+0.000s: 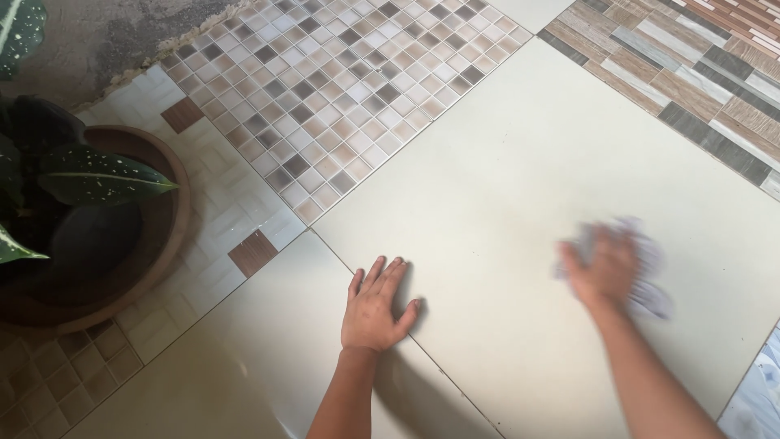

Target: The person wipes a tiled floor with a cloth, moving from a mosaic tile section to a larger white tile section. They use a cloth to wipe the floor surface in a repetitive motion.

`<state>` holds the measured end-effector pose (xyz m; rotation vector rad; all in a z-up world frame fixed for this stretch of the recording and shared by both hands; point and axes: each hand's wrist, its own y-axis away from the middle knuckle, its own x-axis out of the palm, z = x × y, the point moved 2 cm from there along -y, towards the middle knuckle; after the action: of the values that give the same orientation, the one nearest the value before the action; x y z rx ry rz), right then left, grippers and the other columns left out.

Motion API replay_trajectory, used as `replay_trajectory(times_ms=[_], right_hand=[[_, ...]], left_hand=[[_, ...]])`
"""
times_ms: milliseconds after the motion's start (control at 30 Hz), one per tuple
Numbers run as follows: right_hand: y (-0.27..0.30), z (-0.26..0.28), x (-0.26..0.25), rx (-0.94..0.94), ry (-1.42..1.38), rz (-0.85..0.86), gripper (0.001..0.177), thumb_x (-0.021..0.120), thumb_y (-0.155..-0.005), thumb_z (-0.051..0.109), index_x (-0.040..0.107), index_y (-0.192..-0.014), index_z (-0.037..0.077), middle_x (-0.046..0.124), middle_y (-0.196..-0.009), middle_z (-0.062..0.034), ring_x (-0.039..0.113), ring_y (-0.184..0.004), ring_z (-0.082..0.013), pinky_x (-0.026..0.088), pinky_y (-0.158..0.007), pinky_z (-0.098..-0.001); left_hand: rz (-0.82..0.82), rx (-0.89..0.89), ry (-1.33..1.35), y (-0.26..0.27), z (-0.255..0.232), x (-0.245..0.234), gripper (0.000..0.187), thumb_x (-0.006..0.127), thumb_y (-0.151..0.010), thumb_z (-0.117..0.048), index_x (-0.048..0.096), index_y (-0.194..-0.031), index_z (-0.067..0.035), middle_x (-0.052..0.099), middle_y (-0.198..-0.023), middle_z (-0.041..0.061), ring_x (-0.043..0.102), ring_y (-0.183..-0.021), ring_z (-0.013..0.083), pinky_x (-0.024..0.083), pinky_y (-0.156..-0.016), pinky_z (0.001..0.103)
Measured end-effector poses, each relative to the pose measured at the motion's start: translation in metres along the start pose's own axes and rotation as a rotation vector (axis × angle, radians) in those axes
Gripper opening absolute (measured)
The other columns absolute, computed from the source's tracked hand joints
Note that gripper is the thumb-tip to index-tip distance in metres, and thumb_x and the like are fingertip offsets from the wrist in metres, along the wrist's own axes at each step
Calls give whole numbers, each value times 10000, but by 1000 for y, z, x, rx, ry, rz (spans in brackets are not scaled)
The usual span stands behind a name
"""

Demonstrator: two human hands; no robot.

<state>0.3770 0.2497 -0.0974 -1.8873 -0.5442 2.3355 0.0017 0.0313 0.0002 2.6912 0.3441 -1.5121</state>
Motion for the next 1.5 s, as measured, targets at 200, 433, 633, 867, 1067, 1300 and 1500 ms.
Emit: replay_trajectory(times_ms=[200, 433, 633, 867, 1067, 1300, 1500], right_hand=[[55, 208, -43, -495, -251, 176, 604, 697, -852, 528, 626, -1389, 262, 463, -1537, -182, 378, -1415, -440, 308, -1141, -587], [101, 180, -110, -546, -319, 495, 722, 710, -798, 597, 549, -1431, 290, 352, -1629, -133, 315, -1441, -413, 298, -1118, -548], [95, 46, -88, -427, -87, 308, 796, 629, -744, 715, 501, -1429, 331, 336, -1612, -123, 339, -1480, -384, 308, -1180, -528], [49, 83, -23, 65, 46, 42, 875, 586, -809, 770, 505, -1560, 329, 361, -1631, -229, 276, -1456, -518, 244, -1100, -708], [107, 259, -64, -491, -182, 311, 627, 739, -775, 503, 619, -1374, 360, 385, -1605, -105, 300, -1426, -476, 257, -1075, -688], [117, 156, -71, -528, -306, 191, 587, 700, -800, 413, 616, -1367, 288, 508, -1497, -110, 425, -1381, -421, 288, -1129, -611], [97, -29, -26, 192, 158, 11, 543, 607, -986, 411, 516, -1514, 322, 421, -1630, -136, 283, -1474, -528, 184, -1152, -676]], left_hand=[[-16, -5, 4, 1, 8, 8, 521, 543, -947, -361, 537, -1443, -203, 544, -1514, -16, 377, -1476, 221, 196, -1231, 481], [-7, -64, -5, 0, 8, 10, 435, 491, -991, -271, 547, -1420, -226, 554, -1495, -46, 392, -1458, 169, 219, -1232, 443], [-18, -64, 5, -1, 5, 6, 418, 479, -1003, -271, 555, -1412, -230, 566, -1486, -45, 399, -1463, 162, 227, -1236, 436], [-21, -56, 29, 0, 7, 7, 432, 440, -1011, -266, 541, -1427, -204, 548, -1505, -30, 394, -1465, 179, 219, -1235, 436], [-70, -30, 109, 3, 14, 11, 495, 444, -1005, -271, 492, -1486, -165, 514, -1546, 27, 399, -1478, 223, 223, -1233, 458], [-153, -1, 161, 6, 21, 11, 520, 455, -1006, -281, 474, -1507, -143, 431, -1613, 108, 395, -1482, 297, 256, -1245, 454], [-157, -3, 207, 5, 20, 7, 525, 443, -1005, -267, 476, -1511, -129, 415, -1621, 117, 387, -1485, 305, 245, -1246, 443]])
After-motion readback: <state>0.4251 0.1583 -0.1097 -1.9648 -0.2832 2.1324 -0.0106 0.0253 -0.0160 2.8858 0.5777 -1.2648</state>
